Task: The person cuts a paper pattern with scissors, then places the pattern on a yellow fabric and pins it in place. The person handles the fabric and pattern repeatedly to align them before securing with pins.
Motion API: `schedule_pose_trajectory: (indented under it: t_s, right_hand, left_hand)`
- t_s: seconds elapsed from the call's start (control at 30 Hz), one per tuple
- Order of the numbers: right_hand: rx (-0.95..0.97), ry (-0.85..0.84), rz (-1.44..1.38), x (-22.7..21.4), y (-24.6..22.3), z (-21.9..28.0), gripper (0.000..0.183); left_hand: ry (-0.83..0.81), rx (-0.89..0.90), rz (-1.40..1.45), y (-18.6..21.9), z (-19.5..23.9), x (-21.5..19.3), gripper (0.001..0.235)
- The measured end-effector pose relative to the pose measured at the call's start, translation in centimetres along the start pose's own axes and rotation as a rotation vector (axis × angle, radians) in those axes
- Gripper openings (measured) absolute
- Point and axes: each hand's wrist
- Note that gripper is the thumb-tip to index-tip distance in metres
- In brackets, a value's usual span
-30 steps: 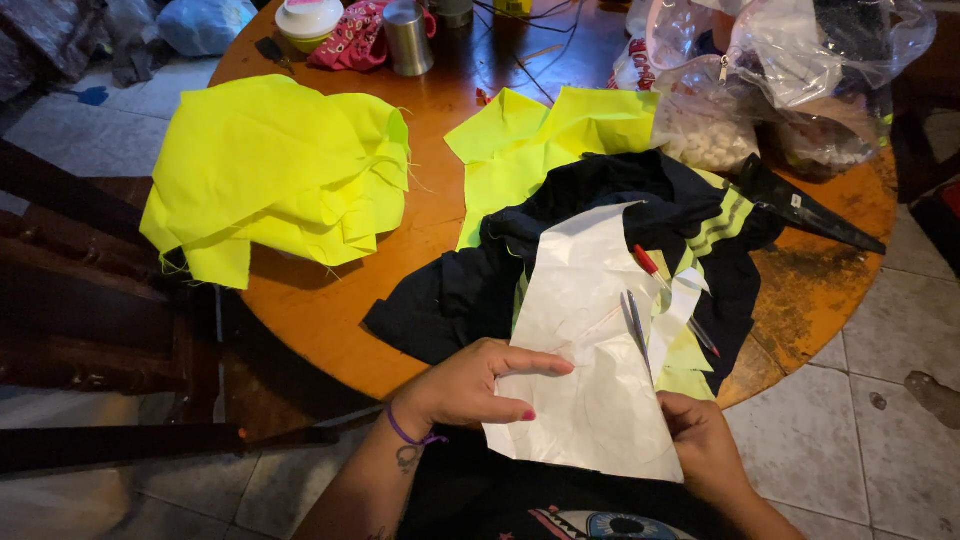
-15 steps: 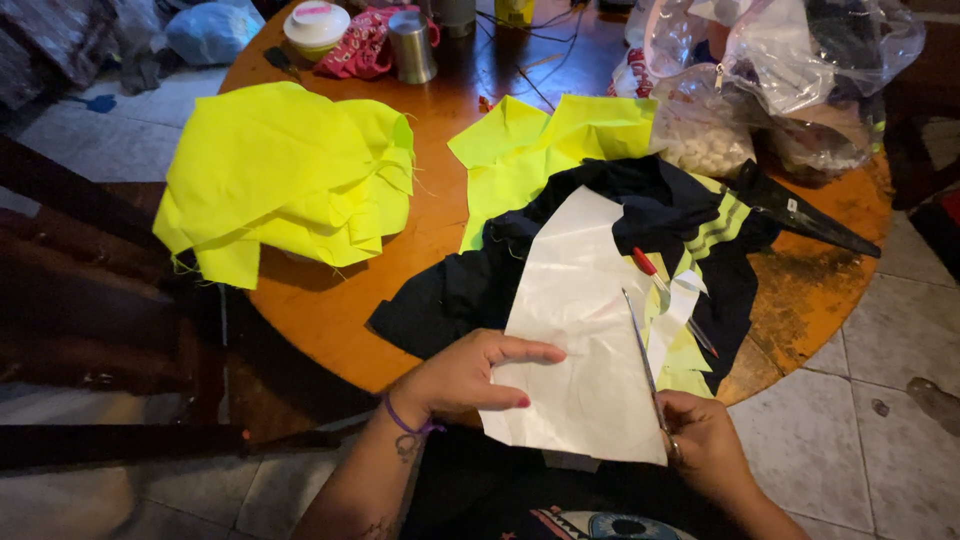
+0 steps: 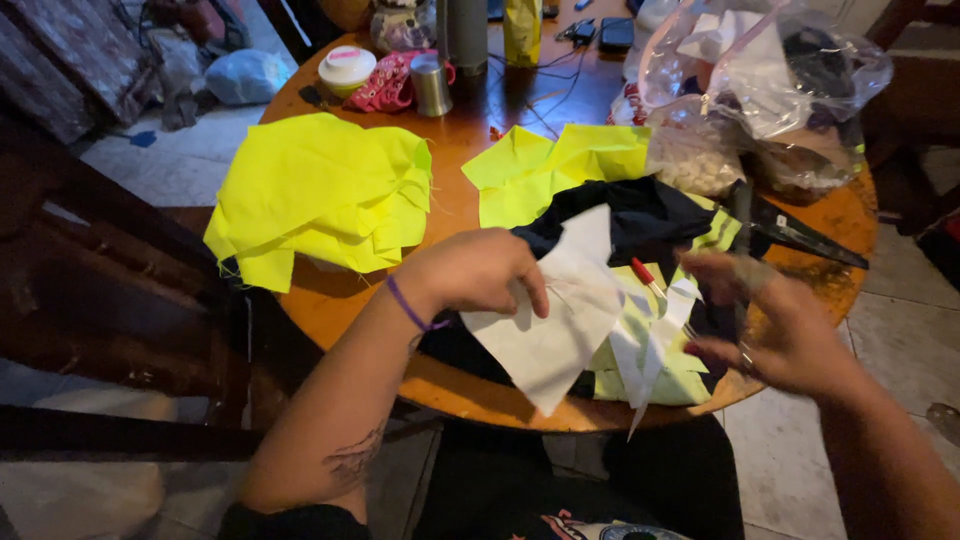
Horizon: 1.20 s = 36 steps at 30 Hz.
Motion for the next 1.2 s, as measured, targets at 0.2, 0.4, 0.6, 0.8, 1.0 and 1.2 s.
schedule_pose_trajectory:
  t_s: [0.2, 0.4, 0.6, 0.8, 1.0, 1.2]
  right_hand:
    - [-0.414, -0.027, -0.253, -0.1, -3.0, -7.1, 0.046]
    - [-0.273, -0.014, -0.611, 5.8, 4.7, -8.5, 0.03]
    - [-0.004, 0.198, -0.827, 9.4, 8.6, -8.6, 0.039]
    - [0.279, 0.46, 0.065, 4.8, 1.0, -4.3, 0.051]
    - [0.142, -0.128, -0.88, 12.3, 3.9, 5.6, 0.039]
    - [0.348, -0.403, -1.233, 18.3, 4.5, 8.4, 0.038]
  left_hand:
    - [0.14, 0.063, 0.191, 2.7, -0.8, -1.3, 0.037]
    - [0.725, 0.222, 0.517, -2.8, -1.2, 4.1, 0.024]
    - [0.62, 0.313, 1.143, -3.3, -4.9, 13.6, 0.054]
    - [0.595, 0.084, 0.967, -1.0, -4.0, 12.1, 0.065]
    - [0.657, 0.178, 0.988, -2.7, -3.1, 11.8, 0.065]
    - [0.663, 0.228, 1.124, -2.3, -2.9, 12.1, 0.063]
Point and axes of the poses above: each hand's wrist, its own z-axis away from the middle knuckle, its own x-axis out of the palm, y = z × x, and after that the axes turned 15 degrees about -y, right-handed
